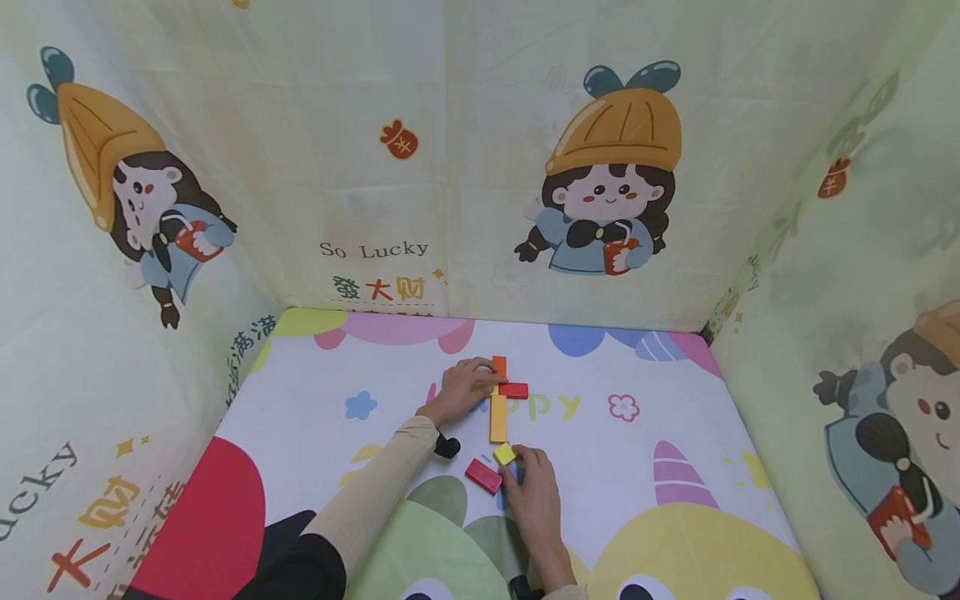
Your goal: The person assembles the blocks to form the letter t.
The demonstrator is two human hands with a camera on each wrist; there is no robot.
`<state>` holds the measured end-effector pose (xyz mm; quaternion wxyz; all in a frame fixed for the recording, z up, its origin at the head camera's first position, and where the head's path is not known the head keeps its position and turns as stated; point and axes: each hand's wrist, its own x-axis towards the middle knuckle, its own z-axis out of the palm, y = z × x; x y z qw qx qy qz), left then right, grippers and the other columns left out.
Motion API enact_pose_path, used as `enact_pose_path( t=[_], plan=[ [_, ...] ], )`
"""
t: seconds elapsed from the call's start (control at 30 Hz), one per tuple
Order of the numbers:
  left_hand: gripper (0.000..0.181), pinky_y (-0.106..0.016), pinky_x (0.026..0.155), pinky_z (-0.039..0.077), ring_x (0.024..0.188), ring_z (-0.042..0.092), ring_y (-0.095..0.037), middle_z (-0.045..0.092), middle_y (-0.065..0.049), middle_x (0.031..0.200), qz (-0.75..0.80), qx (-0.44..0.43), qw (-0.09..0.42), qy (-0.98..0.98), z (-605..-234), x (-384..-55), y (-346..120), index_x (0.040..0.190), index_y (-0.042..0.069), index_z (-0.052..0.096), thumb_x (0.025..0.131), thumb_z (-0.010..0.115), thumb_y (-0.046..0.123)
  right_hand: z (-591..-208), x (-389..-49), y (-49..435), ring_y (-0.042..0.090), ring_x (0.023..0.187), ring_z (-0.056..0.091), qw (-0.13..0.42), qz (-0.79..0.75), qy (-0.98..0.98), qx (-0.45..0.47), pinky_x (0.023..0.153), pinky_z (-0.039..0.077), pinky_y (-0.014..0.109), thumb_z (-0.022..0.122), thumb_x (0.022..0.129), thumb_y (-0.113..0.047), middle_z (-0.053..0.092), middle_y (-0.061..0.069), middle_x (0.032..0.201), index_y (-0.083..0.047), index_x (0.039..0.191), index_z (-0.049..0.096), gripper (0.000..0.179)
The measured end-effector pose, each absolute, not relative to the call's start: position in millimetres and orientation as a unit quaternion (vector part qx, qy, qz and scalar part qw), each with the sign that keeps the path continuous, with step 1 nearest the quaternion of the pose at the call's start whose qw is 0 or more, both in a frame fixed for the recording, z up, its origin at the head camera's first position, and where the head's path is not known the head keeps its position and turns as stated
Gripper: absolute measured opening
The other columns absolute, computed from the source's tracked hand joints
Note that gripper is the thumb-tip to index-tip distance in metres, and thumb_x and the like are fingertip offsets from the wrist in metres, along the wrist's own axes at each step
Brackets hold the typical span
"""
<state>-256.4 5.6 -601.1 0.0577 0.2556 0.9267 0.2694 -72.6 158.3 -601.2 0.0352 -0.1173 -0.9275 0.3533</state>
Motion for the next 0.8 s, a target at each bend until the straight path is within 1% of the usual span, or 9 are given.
enact_pose_path(
  t=[0.23, 0.33, 0.5, 0.67, 0.8],
  plan=[
    [0.031, -0.059, 0.116, 0.034, 0.145, 0.041, -0.028, 0.055, 0.008, 0.146, 0.275, 0.257, 0.057, 0.924, -601.7, -257.1, 5.3, 0.135, 0.041, 0.070, 0.107, 0.058, 0.030, -597.7, -66.1, 159.1, 0.015, 0.091, 0.054, 0.026, 0.369, -0.922, -0.114, 0.076, 0.046, 0.026, 0.081, 0.091, -0.019, 0.065, 0.005, 0.120, -0.013, 0.128, 0.068, 0.040],
    [0.034, -0.059, 0.116, 0.034, 0.146, 0.042, -0.027, 0.054, 0.007, 0.148, 0.268, 0.258, 0.053, 0.927, -603.3, -257.9, 5.2, 0.139, 0.040, 0.067, 0.108, 0.058, 0.032, -594.7, -62.6, 159.4, 0.014, 0.091, 0.053, 0.025, 0.379, -0.920, -0.097, 0.075, 0.046, 0.025, 0.082, 0.091, -0.019, 0.066, 0.004, 0.119, -0.014, 0.127, 0.069, 0.039],
    [0.041, -0.059, 0.117, 0.035, 0.147, 0.042, -0.028, 0.053, 0.003, 0.153, 0.263, 0.254, 0.053, 0.929, -603.3, -258.6, 5.6, 0.147, 0.037, 0.060, 0.107, 0.059, 0.033, -593.1, -58.6, 158.3, 0.013, 0.089, 0.051, 0.021, 0.387, -0.918, -0.078, 0.074, 0.044, 0.024, 0.083, 0.090, -0.020, 0.065, 0.001, 0.114, -0.015, 0.124, 0.070, 0.037],
    [0.038, -0.059, 0.117, 0.037, 0.147, 0.043, -0.029, 0.054, 0.003, 0.152, 0.262, 0.246, 0.058, 0.931, -602.4, -258.6, 6.9, 0.144, 0.034, 0.064, 0.105, 0.062, 0.031, -596.2, -57.1, 156.2, 0.012, 0.089, 0.049, 0.002, 0.375, -0.925, -0.068, 0.072, 0.041, 0.024, 0.084, 0.089, -0.022, 0.060, -0.001, 0.109, -0.016, 0.126, 0.070, 0.040],
    [0.038, -0.059, 0.116, 0.037, 0.146, 0.043, -0.029, 0.054, 0.003, 0.153, 0.256, 0.245, 0.058, 0.933, -601.5, -257.7, 7.7, 0.143, 0.035, 0.064, 0.106, 0.062, 0.031, -597.8, -56.3, 153.9, 0.013, 0.094, 0.052, -0.009, 0.349, -0.935, -0.065, 0.077, 0.048, 0.028, 0.086, 0.087, -0.024, 0.062, -0.002, 0.115, -0.017, 0.127, 0.070, 0.043]
  ],
)
